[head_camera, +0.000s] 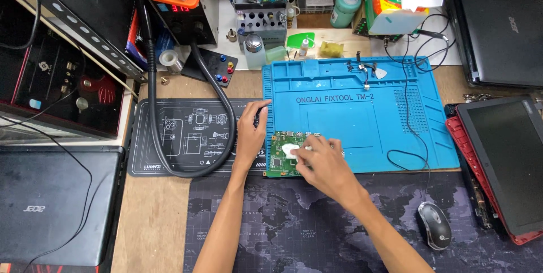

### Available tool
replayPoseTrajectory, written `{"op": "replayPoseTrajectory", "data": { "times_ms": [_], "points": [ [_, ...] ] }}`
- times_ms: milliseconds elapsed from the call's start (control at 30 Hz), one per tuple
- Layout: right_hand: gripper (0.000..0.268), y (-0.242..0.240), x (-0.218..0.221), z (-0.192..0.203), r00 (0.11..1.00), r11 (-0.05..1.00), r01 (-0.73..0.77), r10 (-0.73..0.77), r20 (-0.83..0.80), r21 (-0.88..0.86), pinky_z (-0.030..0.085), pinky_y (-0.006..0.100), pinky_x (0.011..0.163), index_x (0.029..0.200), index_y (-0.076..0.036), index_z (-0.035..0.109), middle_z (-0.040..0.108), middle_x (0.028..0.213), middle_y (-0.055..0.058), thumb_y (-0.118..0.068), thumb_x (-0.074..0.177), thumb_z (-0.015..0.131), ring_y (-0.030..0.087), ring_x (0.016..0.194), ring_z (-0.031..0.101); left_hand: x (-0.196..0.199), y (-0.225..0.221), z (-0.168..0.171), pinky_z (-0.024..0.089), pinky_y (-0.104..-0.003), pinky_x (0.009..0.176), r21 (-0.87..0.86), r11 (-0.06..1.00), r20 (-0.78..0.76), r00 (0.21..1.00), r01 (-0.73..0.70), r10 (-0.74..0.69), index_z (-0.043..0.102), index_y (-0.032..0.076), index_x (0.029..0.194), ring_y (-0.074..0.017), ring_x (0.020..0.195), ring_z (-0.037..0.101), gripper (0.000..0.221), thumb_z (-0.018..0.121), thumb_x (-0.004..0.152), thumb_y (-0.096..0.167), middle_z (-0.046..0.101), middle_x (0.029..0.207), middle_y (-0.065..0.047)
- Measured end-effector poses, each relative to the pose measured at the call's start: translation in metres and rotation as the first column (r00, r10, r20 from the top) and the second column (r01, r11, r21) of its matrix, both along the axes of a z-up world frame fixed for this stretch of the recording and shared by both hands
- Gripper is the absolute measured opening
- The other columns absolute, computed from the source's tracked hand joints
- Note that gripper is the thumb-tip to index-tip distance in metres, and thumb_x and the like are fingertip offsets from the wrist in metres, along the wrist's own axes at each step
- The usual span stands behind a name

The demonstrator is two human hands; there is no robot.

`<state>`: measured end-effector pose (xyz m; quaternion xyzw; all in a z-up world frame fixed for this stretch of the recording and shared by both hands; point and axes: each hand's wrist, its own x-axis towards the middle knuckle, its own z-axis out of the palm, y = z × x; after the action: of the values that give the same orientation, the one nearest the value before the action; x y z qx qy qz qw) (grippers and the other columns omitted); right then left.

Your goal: Cleaning a motherboard with a cotton swab and organizing components on a repair mat.

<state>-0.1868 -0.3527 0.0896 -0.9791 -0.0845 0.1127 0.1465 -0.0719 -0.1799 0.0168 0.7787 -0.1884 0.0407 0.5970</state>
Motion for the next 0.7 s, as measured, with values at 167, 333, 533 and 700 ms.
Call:
{"op": "replayPoseTrajectory", "data": {
  "times_ms": [167,333,533,700],
  "points": [
    [0.022,-0.002,0.004,0.005,0.959,0.979,0.087,-0.133,0.25,0.187,0.047,0.047,0.093,0.112,-0.015,0.076,0.067,0.099,0.005,-0.019,0.1,0.058,0.02,0.096,0.068,0.0,0.0,-0.001,0.051,-0.045,0.094,0.012,1.0,0.002,1.0,-0.012,0.012,0.066,0.009,0.128,-0.029,0.107,0.066,0.028,0.045,0.111,0.017,0.066,0.111,-0.011],
    [0.034,0.013,0.013,-0.032,0.957,0.982,0.074,-0.119,0.265,0.173,0.044,0.049,0.096,0.135,-0.02,0.066,0.062,0.109,0.003,-0.023,0.103,0.053,0.02,0.101,0.064,0.0,0.0,0.001,0.051,-0.046,0.095,0.029,1.0,-0.009,1.0,-0.01,0.01,0.067,0.008,0.127,-0.0299,0.108,0.067,0.028,0.047,0.11,0.015,0.067,0.111,-0.012],
    [0.046,0.024,-0.003,-0.038,0.968,0.999,0.035,-0.028,0.25,-0.024,0.041,0.049,0.096,0.141,-0.015,0.059,0.048,0.12,0.006,-0.042,0.109,0.039,0.026,0.108,0.054,-0.001,0.001,-0.001,0.052,-0.045,0.094,0.013,1.0,-0.013,1.0,-0.02,0.021,0.067,0.009,0.127,-0.0289,0.107,0.067,0.028,0.046,0.111,0.019,0.067,0.11,-0.011],
    [0.044,0.026,0.0,-0.047,0.937,0.998,0.04,-0.023,0.348,-0.04,0.038,0.046,0.091,0.134,-0.013,0.063,0.047,0.117,0.005,-0.04,0.11,0.038,0.025,0.105,0.052,-0.001,0.0,0.002,0.051,-0.046,0.095,0.012,1.0,-0.02,1.0,-0.014,0.014,0.067,0.009,0.128,-0.0295,0.108,0.066,0.029,0.045,0.111,0.019,0.066,0.112,-0.012]
  ]
}}
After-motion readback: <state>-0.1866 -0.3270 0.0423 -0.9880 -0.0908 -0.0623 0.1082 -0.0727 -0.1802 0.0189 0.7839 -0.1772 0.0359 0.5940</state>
